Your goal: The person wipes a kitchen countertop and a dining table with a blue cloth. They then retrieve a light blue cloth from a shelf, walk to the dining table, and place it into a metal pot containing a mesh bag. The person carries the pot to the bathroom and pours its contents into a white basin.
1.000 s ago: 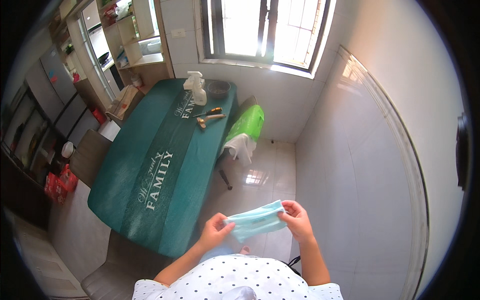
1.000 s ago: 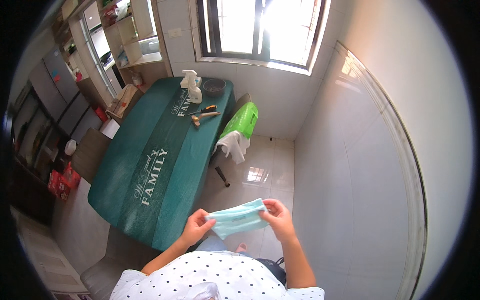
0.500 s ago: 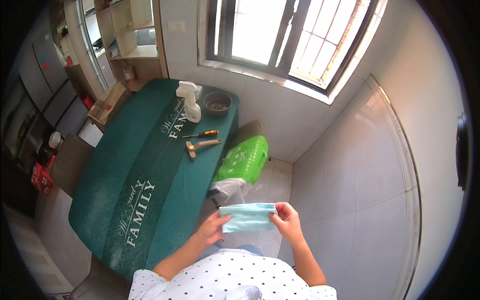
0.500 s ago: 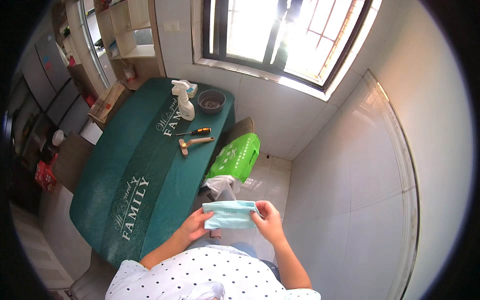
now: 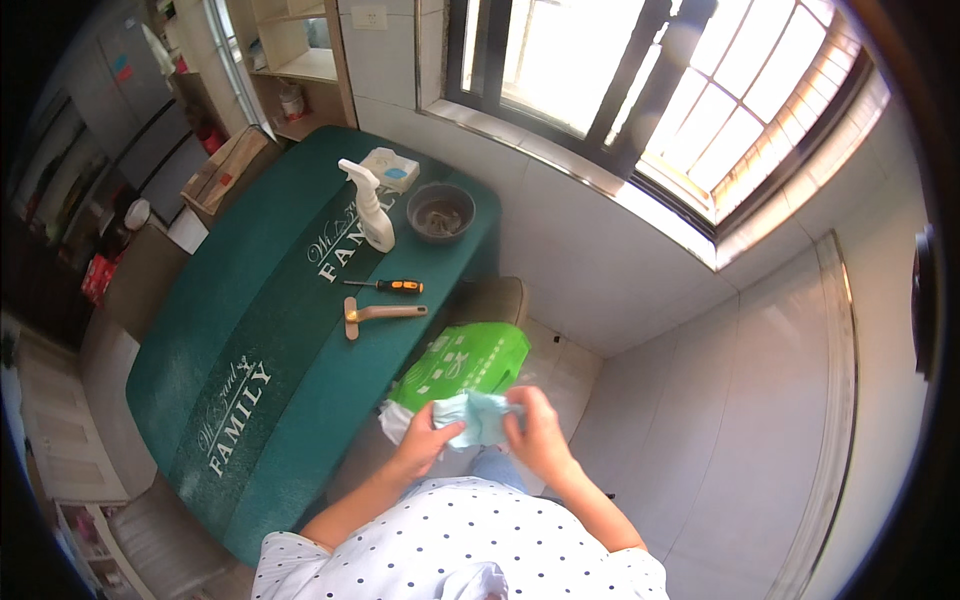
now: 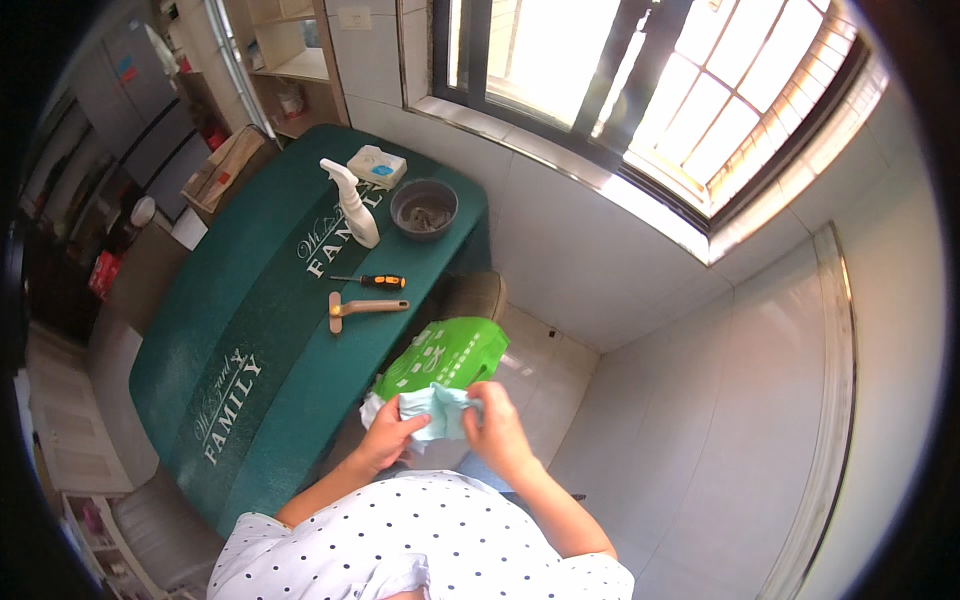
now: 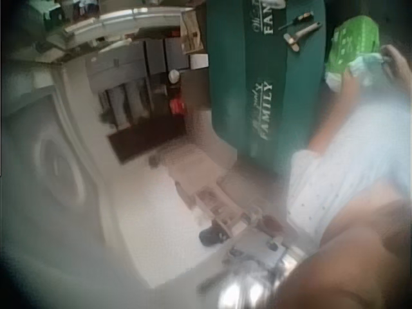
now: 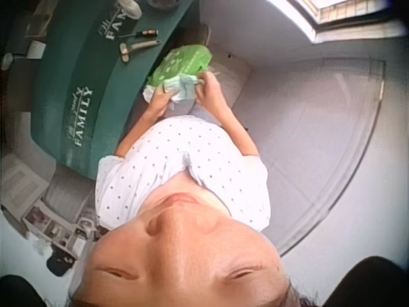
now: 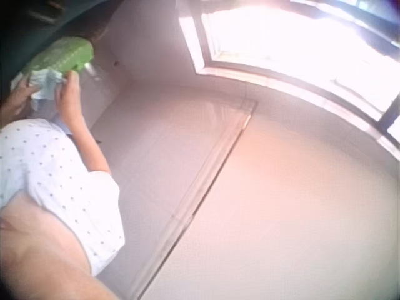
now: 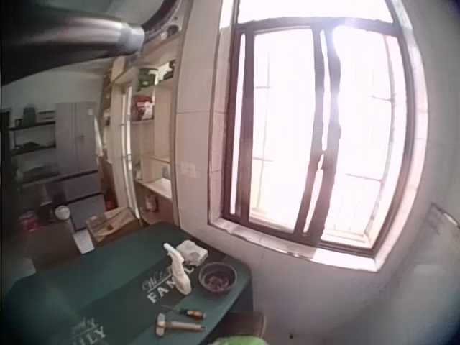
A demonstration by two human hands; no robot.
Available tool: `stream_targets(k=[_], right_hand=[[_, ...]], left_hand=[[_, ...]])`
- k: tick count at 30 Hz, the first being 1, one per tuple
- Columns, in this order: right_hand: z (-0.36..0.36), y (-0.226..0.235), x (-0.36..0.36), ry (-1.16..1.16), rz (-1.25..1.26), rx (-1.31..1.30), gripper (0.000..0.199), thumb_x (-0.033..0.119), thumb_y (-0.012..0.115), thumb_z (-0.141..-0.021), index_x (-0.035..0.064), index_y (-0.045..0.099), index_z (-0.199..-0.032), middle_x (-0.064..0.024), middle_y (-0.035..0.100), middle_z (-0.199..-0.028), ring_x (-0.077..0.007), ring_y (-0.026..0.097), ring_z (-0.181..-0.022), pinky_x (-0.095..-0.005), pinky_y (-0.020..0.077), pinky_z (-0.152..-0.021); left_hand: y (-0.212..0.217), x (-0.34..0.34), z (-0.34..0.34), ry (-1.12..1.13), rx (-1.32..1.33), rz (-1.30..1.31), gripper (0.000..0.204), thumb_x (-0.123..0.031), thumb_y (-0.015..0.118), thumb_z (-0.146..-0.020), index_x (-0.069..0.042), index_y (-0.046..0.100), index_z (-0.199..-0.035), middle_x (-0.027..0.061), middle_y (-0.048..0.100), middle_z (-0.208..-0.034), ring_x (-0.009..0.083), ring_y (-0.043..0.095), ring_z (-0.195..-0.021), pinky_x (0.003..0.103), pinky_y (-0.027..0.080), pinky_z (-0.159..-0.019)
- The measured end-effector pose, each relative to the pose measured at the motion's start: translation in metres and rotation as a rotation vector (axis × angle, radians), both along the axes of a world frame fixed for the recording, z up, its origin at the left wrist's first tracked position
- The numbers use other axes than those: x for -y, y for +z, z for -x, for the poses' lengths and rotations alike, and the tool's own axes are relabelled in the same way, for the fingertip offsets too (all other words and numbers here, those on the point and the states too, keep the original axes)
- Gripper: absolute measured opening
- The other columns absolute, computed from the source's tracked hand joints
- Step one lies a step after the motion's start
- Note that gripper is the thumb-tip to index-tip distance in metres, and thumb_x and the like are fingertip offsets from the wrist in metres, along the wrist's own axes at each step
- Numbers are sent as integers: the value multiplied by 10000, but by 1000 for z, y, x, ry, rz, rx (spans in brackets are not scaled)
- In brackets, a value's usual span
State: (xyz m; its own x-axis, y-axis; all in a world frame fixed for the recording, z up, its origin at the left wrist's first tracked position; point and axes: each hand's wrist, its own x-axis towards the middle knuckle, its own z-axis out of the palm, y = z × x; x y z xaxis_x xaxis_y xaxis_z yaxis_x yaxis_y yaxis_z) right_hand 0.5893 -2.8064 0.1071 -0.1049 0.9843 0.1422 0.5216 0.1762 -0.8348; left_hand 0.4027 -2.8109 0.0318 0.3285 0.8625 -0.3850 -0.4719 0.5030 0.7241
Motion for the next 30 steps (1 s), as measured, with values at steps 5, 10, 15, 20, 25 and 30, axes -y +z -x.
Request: stream_targets(k=[5, 10, 15, 20, 25, 30], right_hand=[[-31, -7, -46, 345, 28, -39, 282, -15, 539, -789, 28, 435, -1048, -205, 546, -993, -389, 549, -955, -404, 464, -773], [-75, -6, -88, 198, 194, -120, 341, -70, 466, -782, 36, 454, -1106, -154, 576, -946, -254, 600, -827, -305, 483, -644], [-98, -12, -110, 159, 343, -124, 318, -39, 488, -765, 35, 514, -1073, -84, 575, -913, -117, 539, -753, -235, 439, -601], [-104, 1, -111, 30, 512, -83, 270, 168, 658, -790, 18, 559, -992, -109, 599, -858, -180, 570, -792, -296, 457, -709], [-105, -2, -121, -138, 584, -157, 199, 142, 643, -819, 12, 576, -954, -78, 608, -809, -119, 548, -709, -245, 449, -610], [-101, -10, -129, -91, 513, -163, 195, 138, 650, -813, 12, 576, -942, -81, 605, -789, -117, 542, -689, -246, 441, -584]], left_hand=[[20, -38, -55, -34, 137, 122, 320, 25, 510, -845, -5, 466, -1161, 82, 550, -1049, 176, 549, -1002, 311, 469, -888], [22, -112, -51, 21, -60, 0, 342, -22, 497, -871, 24, 430, -1204, 177, 525, -1133, 291, 580, -994, 396, 469, -914], [-58, -253, -36, 462, -102, 146, 574, -78, 505, -878, -23, 192, -1357, 210, 469, -1148, 314, 597, -912, 400, 510, -830], [-106, -359, -36, 600, -236, 234, 740, -125, 504, -881, -169, 4, -1426, 198, 394, -1263, 293, 610, -848, 374, 534, -766], [-119, -383, -32, 661, -196, 163, 711, -40, 442, -867, -187, 26, -1423, 191, 341, -1300, 314, 597, -879, 403, 560, -729], [-115, -387, -27, 677, -89, 105, 703, 51, 364, -819, -183, 75, -1416, 177, 358, -1281, 339, 572, -938, 450, 569, -725]])
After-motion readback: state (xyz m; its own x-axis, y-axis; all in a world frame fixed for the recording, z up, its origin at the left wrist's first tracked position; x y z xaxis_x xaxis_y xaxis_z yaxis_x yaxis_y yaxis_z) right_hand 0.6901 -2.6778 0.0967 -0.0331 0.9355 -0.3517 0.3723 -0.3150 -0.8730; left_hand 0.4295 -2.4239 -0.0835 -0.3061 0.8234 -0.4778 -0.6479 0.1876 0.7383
